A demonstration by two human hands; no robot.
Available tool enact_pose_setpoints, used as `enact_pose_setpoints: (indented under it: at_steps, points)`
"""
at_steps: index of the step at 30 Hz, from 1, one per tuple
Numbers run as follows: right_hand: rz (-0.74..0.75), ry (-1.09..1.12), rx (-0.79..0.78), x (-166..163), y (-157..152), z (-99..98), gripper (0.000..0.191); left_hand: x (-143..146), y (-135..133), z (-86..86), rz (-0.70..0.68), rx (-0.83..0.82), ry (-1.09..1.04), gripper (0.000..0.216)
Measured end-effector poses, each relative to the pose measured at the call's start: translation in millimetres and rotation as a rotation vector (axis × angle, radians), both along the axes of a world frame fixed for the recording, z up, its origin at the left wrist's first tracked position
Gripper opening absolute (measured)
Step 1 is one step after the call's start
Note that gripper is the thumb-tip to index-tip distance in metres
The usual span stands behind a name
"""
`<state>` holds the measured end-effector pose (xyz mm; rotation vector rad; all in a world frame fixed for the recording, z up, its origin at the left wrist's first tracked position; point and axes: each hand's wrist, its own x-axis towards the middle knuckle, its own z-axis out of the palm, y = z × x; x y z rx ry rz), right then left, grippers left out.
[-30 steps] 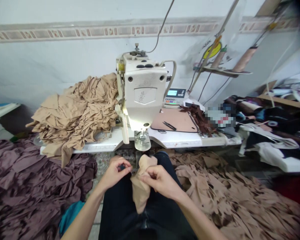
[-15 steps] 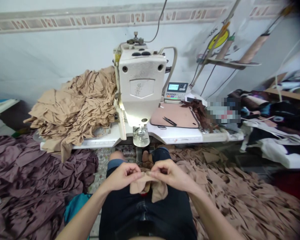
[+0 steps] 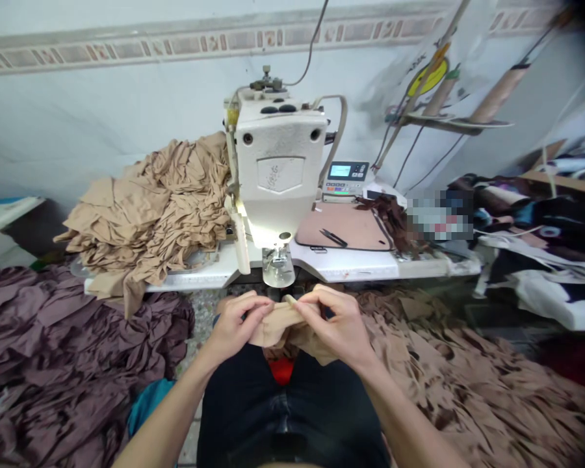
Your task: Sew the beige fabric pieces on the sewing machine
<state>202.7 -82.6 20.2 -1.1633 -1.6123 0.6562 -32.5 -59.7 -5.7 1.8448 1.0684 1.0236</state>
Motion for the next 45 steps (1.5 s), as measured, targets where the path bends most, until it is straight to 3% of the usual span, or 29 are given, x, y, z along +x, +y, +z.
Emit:
enact_pose_setpoints:
  at_steps: [3,7,11,19,27,33,37,42,45]
  points:
    - [-0.051,0.005,0.034,-1,8,1.3,0.029,6,4,3.0,0.046,-0.128,-0.136,0.026]
    - [-0.097,0.116,-0.095,0,26,-7.3,0.032,14,12,7.8,0.106,-0.240,-0.242,0.032]
    - [-0.082,0.252,-0.191,-1,39,-13.4,0.038,18,18,12.9,0.209,-0.228,-0.223,0.034]
    - [-0.144,0.310,-0.143,-2,52,-17.8,0.040,26,35,19.2,0.241,-0.202,-0.344,0.035]
    - [-0.198,0.389,-0.112,1,69,-22.5,0.039,37,63,11.7,0.256,-0.146,-0.359,0.032]
    - [-0.191,0.355,-0.105,4,62,-33.6,0.041,36,64,6.2,0.283,-0.167,-0.395,0.038]
    - [-0.138,0.297,-0.205,20,38,-58.3,0.053,15,54,-6.5,0.296,-0.116,-0.305,0.035]
    - [0.092,0.288,-0.589,58,-7,-92.8,0.064,-46,43,-23.2,0.347,-0.055,-0.087,0.032]
    - [-0.044,0.477,-0.681,77,-20,-105.2,0.063,-96,48,-16.6,0.479,0.063,0.062,0.035]
